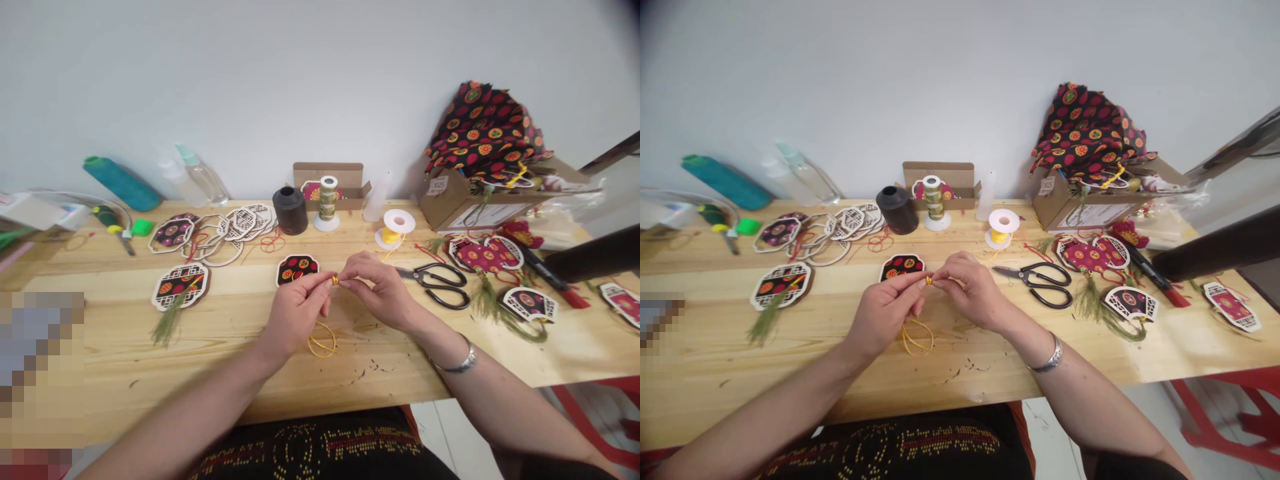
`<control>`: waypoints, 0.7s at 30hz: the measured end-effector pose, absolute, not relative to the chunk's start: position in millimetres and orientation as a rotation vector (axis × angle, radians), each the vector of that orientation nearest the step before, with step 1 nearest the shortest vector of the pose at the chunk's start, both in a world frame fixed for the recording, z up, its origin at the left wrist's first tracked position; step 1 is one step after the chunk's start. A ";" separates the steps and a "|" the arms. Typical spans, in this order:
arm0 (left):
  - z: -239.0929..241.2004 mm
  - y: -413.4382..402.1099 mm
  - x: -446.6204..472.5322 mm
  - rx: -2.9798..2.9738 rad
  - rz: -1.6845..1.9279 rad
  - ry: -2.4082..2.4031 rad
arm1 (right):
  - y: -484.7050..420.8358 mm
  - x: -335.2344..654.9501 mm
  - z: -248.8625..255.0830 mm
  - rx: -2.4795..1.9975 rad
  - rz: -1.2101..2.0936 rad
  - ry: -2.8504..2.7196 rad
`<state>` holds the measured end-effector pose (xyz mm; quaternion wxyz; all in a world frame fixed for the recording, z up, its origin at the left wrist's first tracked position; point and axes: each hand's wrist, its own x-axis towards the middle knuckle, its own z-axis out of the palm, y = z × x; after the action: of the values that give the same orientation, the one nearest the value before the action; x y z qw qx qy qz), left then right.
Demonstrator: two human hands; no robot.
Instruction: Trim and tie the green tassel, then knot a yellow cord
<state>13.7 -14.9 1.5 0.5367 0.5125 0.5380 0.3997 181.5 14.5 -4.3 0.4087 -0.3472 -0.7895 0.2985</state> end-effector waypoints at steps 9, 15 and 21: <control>2.0 -14.0 13.5 1.253 0.973 1.299 | 13.6 181.2 -5.0 -0.900 0.749 -1.980; 1.0 -12.7 13.6 1.110 0.988 1.297 | 12.6 180.3 -4.5 -0.941 0.735 -1.976; -8.6 -11.9 13.5 0.931 1.048 1.211 | 11.8 179.6 -3.6 -0.928 0.707 -1.983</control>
<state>13.5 -11.9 -8.6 0.6006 0.4019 0.5226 0.4523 179.6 11.8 -3.6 0.4082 -0.3682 -0.7868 0.2807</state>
